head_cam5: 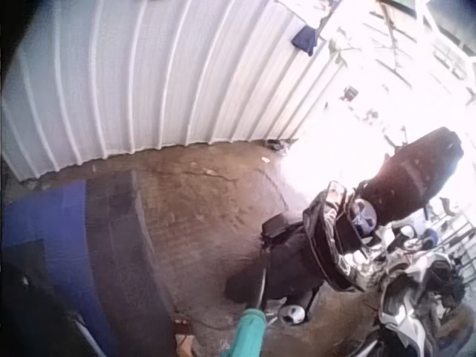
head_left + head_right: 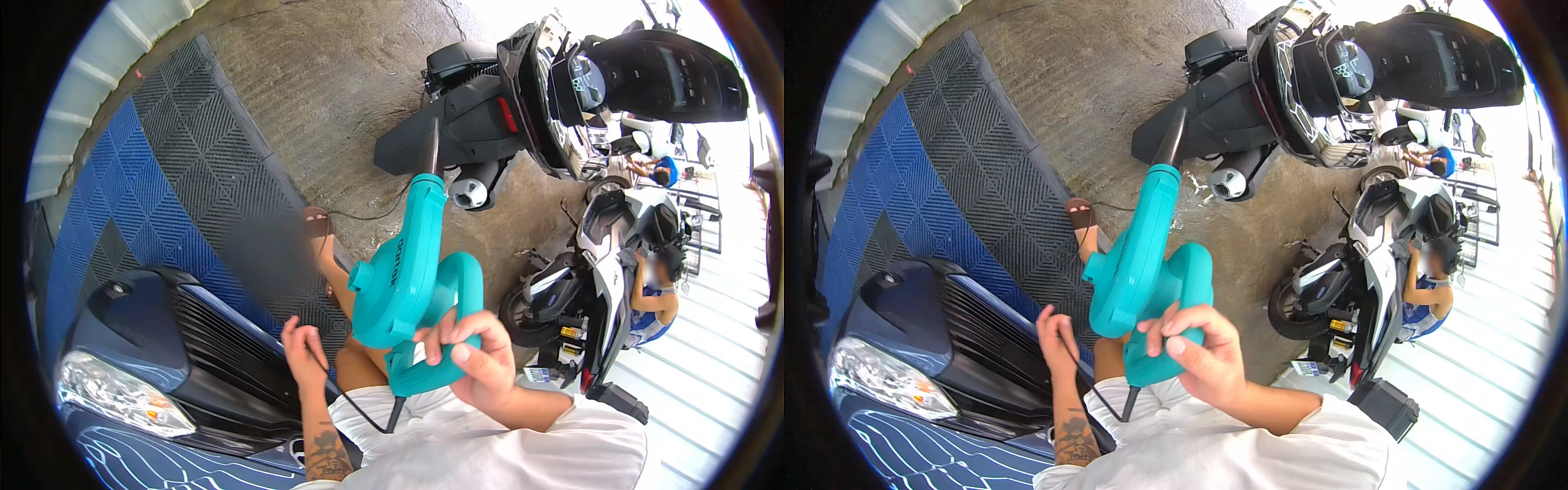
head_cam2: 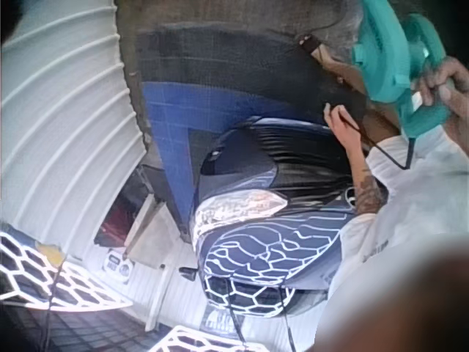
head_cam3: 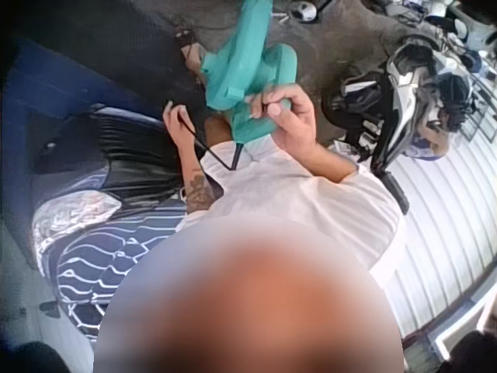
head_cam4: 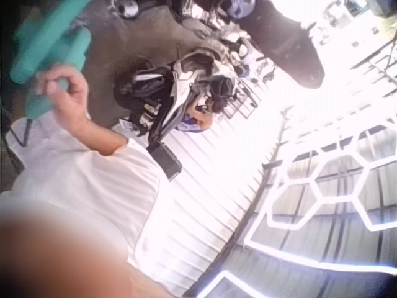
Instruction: The person uses a handheld teal heat gun to dry the exhaust and lower frame of a black motorcycle. They hold the tool with both hands, direct the nozzle at the exhaust, and move around the vehicle to cover different areas.
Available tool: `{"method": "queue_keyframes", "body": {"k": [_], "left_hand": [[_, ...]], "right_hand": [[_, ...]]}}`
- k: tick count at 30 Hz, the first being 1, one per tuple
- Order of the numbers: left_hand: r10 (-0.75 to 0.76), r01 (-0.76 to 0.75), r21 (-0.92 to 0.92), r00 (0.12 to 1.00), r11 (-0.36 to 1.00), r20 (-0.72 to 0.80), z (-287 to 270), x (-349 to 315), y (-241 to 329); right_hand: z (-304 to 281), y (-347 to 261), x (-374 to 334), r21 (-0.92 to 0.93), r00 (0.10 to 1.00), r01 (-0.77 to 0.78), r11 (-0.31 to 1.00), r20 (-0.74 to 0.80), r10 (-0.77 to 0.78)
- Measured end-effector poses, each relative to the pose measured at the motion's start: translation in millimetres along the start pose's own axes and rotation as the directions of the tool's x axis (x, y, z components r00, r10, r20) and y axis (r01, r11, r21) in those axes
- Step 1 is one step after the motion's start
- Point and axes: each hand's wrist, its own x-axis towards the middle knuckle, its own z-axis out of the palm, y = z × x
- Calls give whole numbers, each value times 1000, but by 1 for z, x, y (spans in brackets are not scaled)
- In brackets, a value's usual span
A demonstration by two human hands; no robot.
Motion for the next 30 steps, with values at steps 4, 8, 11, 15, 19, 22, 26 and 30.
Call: {"method": "queue_keyframes", "body": {"k": [4, 8, 11, 15, 19, 22, 26, 30], "left_hand": [[-126, 129, 38, 989, 991, -82, -77, 76, -6], [13, -14, 267, 1000, 964, 5, -116, 147, 24], [-56, 21, 293, 992, 956, 111, -123, 196, 49], [-182, 48, 321, 898, 946, 402, -128, 279, 106], [65, 274, -306, 639, 912, 767, -76, 328, 207], [-6, 352, -83, 243, 932, 970, -13, 348, 267], [-19, 273, 18, -2, 962, 1000, 23, 362, 297], [23, -5, -23, 77, 1000, 997, 32, 353, 306]], "right_hand": [[25, 4, 21, 60, 998, -48, 997, -30, 50], [43, -1, 40, -30, 991, -65, 997, -118, 61], [53, -4, 51, -65, 992, -32, 997, -126, 24], [66, -1, 66, -12, 969, -49, 999, -243, 45], [83, 8, 77, -58, 927, -85, 995, -370, 58], [99, 19, 85, -80, 911, -70, 994, -411, 31], [118, 38, 93, -21, 855, -8, 1000, -518, -4], [120, 48, 95, 66, 751, -36, 997, -657, 70]]}}
